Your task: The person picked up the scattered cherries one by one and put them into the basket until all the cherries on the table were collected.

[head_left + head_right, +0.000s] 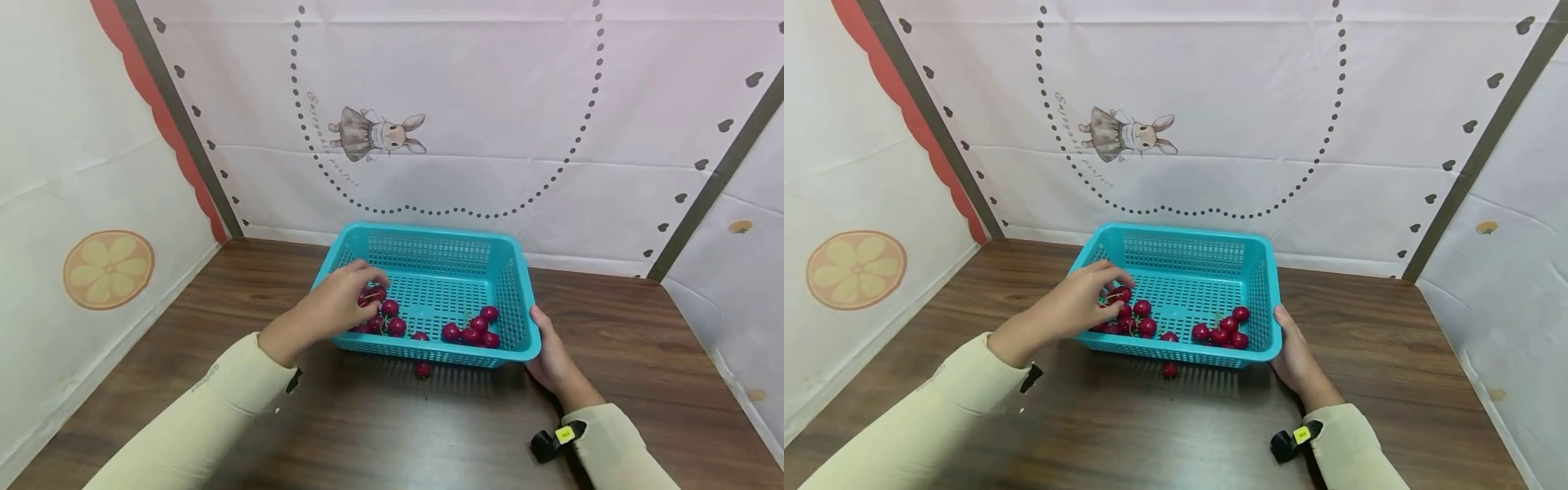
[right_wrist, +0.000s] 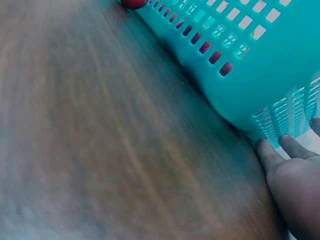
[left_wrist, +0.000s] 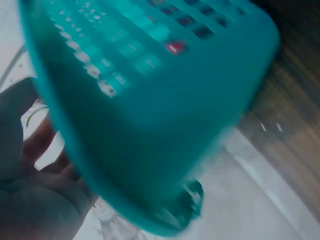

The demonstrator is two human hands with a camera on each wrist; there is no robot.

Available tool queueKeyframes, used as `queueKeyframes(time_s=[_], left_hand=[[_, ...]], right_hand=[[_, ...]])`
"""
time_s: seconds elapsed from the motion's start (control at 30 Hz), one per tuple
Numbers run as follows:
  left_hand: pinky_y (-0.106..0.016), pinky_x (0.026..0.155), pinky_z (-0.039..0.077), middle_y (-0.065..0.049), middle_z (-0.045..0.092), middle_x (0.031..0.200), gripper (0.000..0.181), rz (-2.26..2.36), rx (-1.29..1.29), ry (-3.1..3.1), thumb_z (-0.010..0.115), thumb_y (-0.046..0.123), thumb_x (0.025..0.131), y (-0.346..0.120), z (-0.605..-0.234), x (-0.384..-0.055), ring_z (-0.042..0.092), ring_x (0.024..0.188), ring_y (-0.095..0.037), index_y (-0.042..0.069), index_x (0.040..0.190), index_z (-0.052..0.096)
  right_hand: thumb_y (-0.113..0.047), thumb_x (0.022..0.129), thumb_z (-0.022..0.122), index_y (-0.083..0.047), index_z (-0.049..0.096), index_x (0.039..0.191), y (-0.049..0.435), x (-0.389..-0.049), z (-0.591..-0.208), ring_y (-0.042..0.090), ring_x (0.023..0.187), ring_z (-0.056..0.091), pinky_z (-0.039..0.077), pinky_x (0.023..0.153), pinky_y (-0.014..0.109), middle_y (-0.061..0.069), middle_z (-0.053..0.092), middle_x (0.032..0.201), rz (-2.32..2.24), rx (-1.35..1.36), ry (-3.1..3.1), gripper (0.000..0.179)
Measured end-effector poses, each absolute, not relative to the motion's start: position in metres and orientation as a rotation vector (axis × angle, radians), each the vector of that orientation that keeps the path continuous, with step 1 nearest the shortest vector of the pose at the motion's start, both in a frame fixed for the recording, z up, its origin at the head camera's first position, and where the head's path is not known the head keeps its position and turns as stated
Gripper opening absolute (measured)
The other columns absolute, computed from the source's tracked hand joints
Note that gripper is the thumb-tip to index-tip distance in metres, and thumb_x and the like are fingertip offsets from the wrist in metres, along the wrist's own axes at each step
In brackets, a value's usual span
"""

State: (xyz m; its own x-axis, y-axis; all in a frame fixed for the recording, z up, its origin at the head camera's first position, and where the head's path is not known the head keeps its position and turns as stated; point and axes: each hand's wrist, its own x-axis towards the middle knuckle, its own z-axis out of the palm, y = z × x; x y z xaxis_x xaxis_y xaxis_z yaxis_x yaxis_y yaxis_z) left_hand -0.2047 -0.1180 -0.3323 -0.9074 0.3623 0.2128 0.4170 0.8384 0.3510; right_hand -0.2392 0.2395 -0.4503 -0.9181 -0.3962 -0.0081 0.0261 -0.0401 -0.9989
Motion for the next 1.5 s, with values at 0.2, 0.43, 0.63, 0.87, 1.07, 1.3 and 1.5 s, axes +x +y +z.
queueKeyframes(time_s=[0.2, 0.43, 0.63, 0.87, 1.07, 1.3, 1.5], left_hand=[[-0.03, 0.074, 0.058, -0.005, 0.064, 0.097, 0.034, -0.506, -0.603, -3.023, 0.081, 0.012, 0.08, -0.126, -0.344, -0.223, 0.057, 0.087, -0.018, 0.008, 0.112, 0.068], [-0.039, 0.085, 0.059, -0.005, 0.072, 0.1, 0.025, -0.516, -0.573, -3.151, 0.079, 0.014, 0.085, -0.13, -0.356, -0.234, 0.065, 0.091, -0.019, 0.01, 0.108, 0.069], [-0.04, 0.087, 0.059, -0.006, 0.072, 0.101, 0.023, -0.501, -0.565, -3.206, 0.079, 0.015, 0.086, -0.131, -0.36, -0.239, 0.066, 0.092, -0.02, 0.01, 0.107, 0.07], [-0.041, 0.085, 0.058, -0.004, 0.071, 0.096, 0.027, -0.434, -0.556, -3.248, 0.082, 0.015, 0.082, -0.13, -0.362, -0.243, 0.063, 0.087, -0.019, 0.011, 0.105, 0.07], [-0.041, 0.084, 0.058, -0.005, 0.071, 0.095, 0.027, -0.418, -0.557, -3.244, 0.084, 0.015, 0.08, -0.13, -0.367, -0.246, 0.063, 0.086, -0.019, 0.011, 0.104, 0.07], [-0.043, 0.088, 0.057, -0.007, 0.071, 0.103, 0.033, -0.4, -0.578, -3.251, 0.083, 0.018, 0.082, -0.13, -0.361, -0.242, 0.063, 0.094, -0.021, 0.011, 0.111, 0.071], [-0.041, 0.085, 0.058, -0.007, 0.072, 0.107, 0.039, -0.383, -0.592, -3.076, 0.083, 0.029, 0.082, -0.121, -0.343, -0.224, 0.064, 0.096, -0.021, 0.014, 0.116, 0.072]], right_hand=[[-0.062, 0.102, 0.015, -0.02, 0.001, 0.161, 0.239, -0.24, -0.452, 0.042, 0.143, 0.029, 0.053, 0.097, 0.028, 0.018, 0.016, 0.163, -2.039, -0.389, 1.949, 0.073], [-0.061, 0.103, 0.015, -0.021, 0.001, 0.161, 0.241, -0.241, -0.451, 0.043, 0.145, 0.026, 0.049, 0.104, 0.034, 0.015, 0.014, 0.165, -2.028, -0.412, 1.957, 0.072], [-0.061, 0.103, 0.016, -0.021, 0.0, 0.161, 0.241, -0.242, -0.451, 0.043, 0.146, 0.025, 0.05, 0.102, 0.03, 0.015, 0.013, 0.165, -2.037, -0.412, 1.951, 0.072], [-0.061, 0.103, 0.016, -0.023, 0.003, 0.161, 0.241, -0.243, -0.451, 0.043, 0.144, 0.028, 0.048, 0.105, 0.039, 0.015, 0.016, 0.164, -2.036, -0.423, 1.958, 0.07], [-0.063, 0.102, 0.016, -0.023, 0.003, 0.161, 0.241, -0.244, -0.452, 0.041, 0.142, 0.032, 0.051, 0.102, 0.036, 0.015, 0.018, 0.163, -2.03, -0.403, 1.967, 0.072], [-0.062, 0.102, 0.014, -0.022, 0.003, 0.161, 0.241, -0.244, -0.454, 0.039, 0.14, 0.032, 0.051, 0.098, 0.027, 0.017, 0.016, 0.163, -2.035, -0.418, 1.954, 0.072], [-0.062, 0.102, 0.015, -0.023, 0.001, 0.161, 0.239, -0.243, -0.452, 0.043, 0.144, 0.027, 0.051, 0.099, 0.028, 0.015, 0.014, 0.165, -2.048, -0.41, 1.936, 0.072]])
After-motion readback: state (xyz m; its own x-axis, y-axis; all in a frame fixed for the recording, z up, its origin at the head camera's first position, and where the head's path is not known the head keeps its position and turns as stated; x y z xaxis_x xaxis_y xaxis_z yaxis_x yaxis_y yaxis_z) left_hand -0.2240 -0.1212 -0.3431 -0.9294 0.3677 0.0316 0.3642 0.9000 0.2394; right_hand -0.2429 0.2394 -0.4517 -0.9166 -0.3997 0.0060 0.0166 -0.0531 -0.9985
